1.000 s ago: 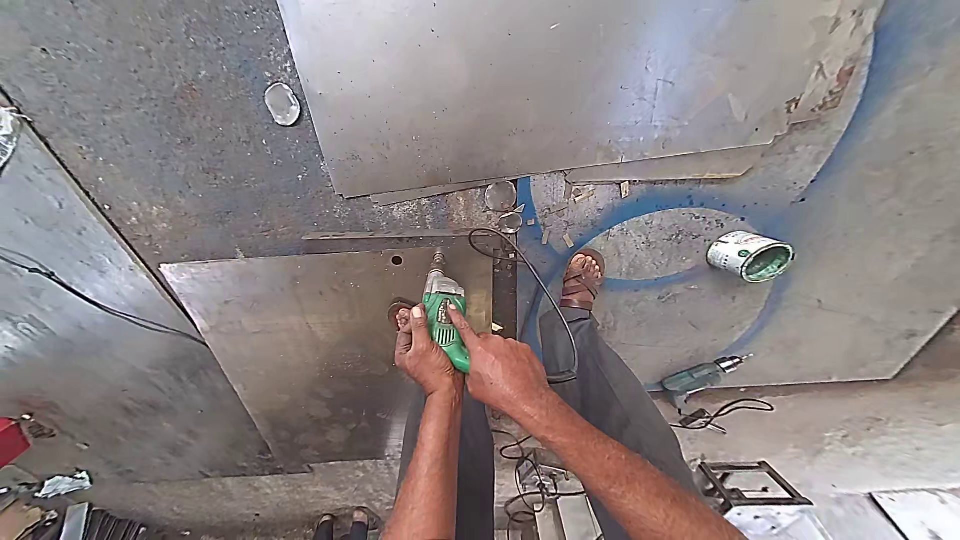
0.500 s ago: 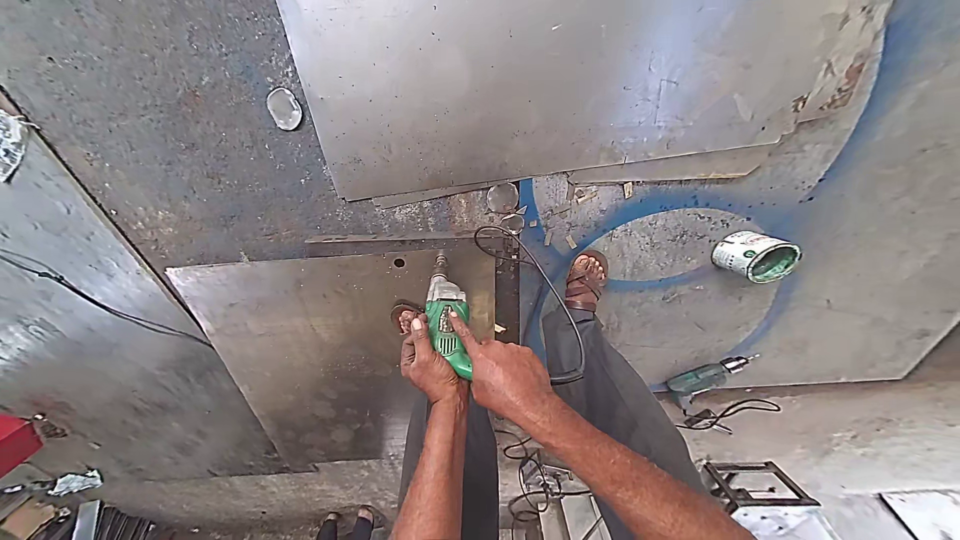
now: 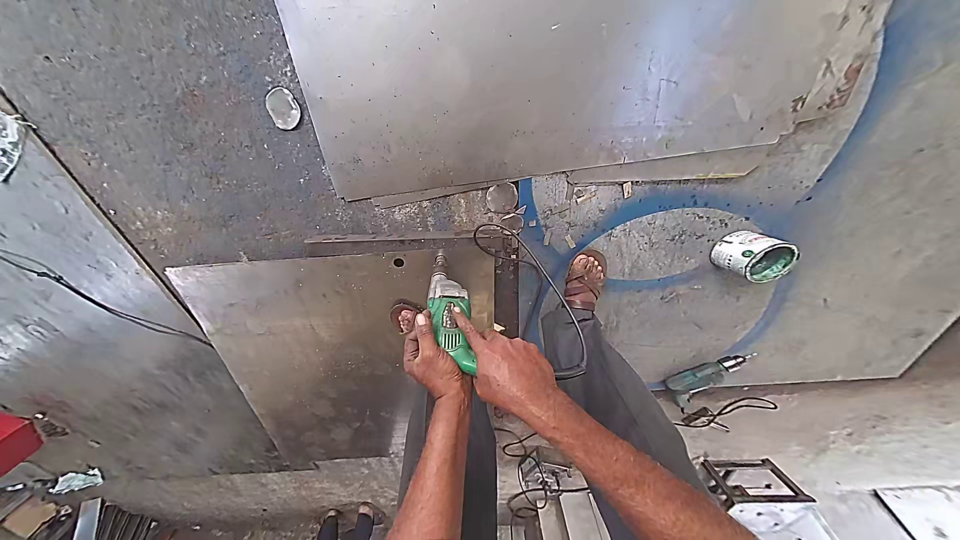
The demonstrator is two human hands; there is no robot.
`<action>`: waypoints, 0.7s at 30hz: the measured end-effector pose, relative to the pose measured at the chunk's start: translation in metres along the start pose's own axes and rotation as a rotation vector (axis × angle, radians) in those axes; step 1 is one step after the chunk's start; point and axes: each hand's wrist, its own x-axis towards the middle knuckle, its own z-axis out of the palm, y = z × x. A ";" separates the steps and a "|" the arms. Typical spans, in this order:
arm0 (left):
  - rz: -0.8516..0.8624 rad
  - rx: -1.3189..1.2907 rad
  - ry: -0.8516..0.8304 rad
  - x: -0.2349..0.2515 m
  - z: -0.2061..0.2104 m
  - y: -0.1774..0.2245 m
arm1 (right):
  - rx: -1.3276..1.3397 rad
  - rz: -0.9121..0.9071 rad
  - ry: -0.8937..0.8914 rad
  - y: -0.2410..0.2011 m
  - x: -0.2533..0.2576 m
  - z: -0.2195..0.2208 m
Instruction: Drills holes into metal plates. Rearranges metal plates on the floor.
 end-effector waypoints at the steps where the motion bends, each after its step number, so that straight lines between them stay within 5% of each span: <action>1: 0.003 0.008 -0.011 0.000 -0.001 0.001 | 0.010 0.007 -0.004 -0.001 -0.001 0.001; 21: 0.010 0.013 0.008 0.028 0.011 -0.011 | 0.035 -0.017 0.024 0.000 0.025 0.009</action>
